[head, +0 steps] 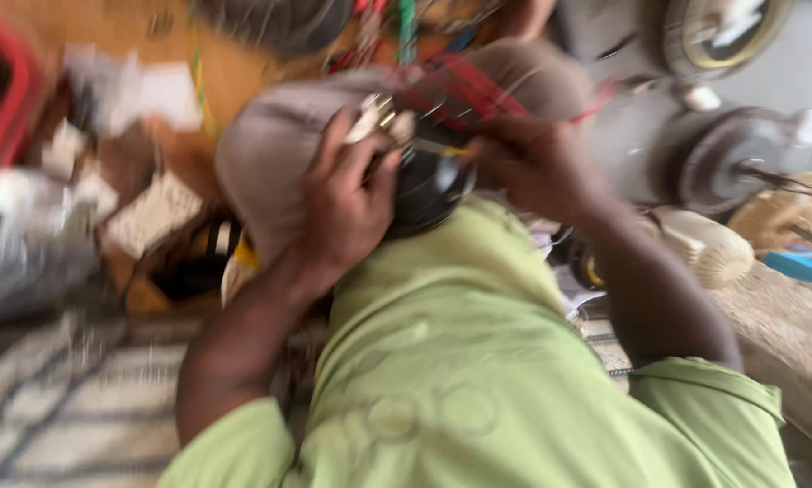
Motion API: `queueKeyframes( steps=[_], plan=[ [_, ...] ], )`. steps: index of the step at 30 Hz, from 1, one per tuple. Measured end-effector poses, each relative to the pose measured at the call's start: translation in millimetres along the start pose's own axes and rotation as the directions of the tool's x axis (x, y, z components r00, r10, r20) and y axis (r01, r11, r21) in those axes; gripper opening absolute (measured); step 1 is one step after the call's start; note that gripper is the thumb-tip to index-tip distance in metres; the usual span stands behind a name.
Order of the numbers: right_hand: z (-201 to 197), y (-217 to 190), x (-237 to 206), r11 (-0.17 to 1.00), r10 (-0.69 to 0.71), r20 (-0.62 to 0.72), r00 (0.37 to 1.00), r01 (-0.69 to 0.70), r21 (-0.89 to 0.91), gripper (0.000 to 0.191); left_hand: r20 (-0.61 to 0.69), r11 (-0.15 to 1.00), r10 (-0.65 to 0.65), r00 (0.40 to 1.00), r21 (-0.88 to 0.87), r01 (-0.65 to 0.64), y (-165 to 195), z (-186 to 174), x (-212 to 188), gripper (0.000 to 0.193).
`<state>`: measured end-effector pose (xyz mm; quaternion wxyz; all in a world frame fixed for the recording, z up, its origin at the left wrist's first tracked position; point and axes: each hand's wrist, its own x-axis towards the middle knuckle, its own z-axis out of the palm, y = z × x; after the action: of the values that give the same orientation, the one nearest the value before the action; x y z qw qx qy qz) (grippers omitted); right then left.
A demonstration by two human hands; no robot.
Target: The person connects wires and tightens components on a fan motor assembly using a screwdriver and by hand while sitting in a workspace with various fan parts.
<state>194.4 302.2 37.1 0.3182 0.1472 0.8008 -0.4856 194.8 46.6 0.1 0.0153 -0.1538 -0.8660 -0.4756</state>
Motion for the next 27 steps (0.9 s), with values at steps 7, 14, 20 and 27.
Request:
queueKeyframes(
  steps=[7,14,20,27],
  plan=[
    [-8.2,-13.3,-5.3,0.921,-0.358,-0.039,0.933,0.346,-0.180,0.023,0.045,0.999,-0.005,0.999,-0.049,0.007,-0.6,-0.7,2.3,0.012],
    [-6.9,-7.3,-8.5,0.952,-0.200,-0.035,0.979,0.186,-0.242,0.020,0.065,0.999,0.032,0.997,-0.007,-0.031,-2.8,2.7,5.7,0.015],
    [-7.9,-8.5,-4.1,0.962,-0.056,-0.013,0.998,0.051,-0.267,0.022,0.098,0.995,0.067,0.993,0.064,-0.073,-5.5,2.1,9.1,0.019],
    [-17.9,-2.7,18.8,0.844,-0.464,0.002,0.886,0.442,-0.304,0.028,0.102,0.985,0.023,0.995,0.170,-0.041,0.9,10.5,14.4,0.021]
  ],
)
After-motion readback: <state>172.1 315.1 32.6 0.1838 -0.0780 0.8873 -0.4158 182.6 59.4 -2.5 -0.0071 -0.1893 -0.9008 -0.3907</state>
